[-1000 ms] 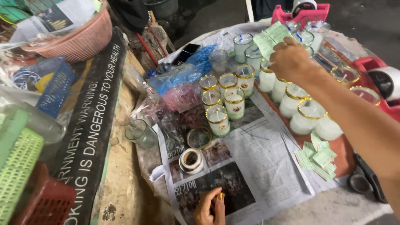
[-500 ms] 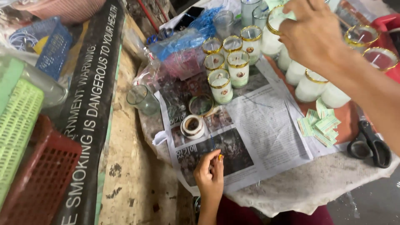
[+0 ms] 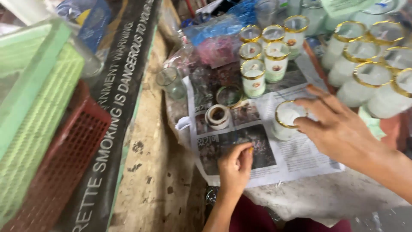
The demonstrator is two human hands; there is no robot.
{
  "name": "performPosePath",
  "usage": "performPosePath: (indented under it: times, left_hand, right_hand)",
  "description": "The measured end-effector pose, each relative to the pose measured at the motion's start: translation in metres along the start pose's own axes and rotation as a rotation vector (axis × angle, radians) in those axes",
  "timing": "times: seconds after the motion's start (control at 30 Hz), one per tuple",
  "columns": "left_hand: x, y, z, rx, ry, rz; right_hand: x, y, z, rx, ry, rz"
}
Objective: Applying decorative gold bands and labels to glass candle jars at a workspace.
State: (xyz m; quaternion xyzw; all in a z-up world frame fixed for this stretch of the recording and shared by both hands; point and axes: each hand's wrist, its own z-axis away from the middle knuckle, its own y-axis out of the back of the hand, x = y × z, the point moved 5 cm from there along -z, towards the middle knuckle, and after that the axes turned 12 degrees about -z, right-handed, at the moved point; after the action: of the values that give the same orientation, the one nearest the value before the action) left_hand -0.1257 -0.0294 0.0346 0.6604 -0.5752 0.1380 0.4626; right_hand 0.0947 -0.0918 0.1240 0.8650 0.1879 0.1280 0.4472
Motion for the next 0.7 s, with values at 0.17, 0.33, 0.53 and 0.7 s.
performPosePath:
  times: [0.17, 0.33, 0.53, 0.7]
  left_hand:
    - [-0.052, 0.058, -0.015, 0.197, 0.169, -0.233]
    - [-0.077, 0.057, -0.043, 0.018, 0.066, -0.534]
    - [-0.093, 0.057, -0.07, -0.142, 0.003, -0.657]
    - [-0.085, 0.058, -0.107, -0.489, -0.125, -0.763]
  right_hand:
    - [-0.043, 0.02, 0.002, 0.127, 0.012, -0.161]
    - [-0.088, -0.006, -0.001, 0.173, 0.085, -0.471]
    - [-0.086, -0.079, -0.016, 0.025, 0.013, -0.476]
    - [-0.098, -0.094, -0.036, -0.012, 0.048, -0.466]
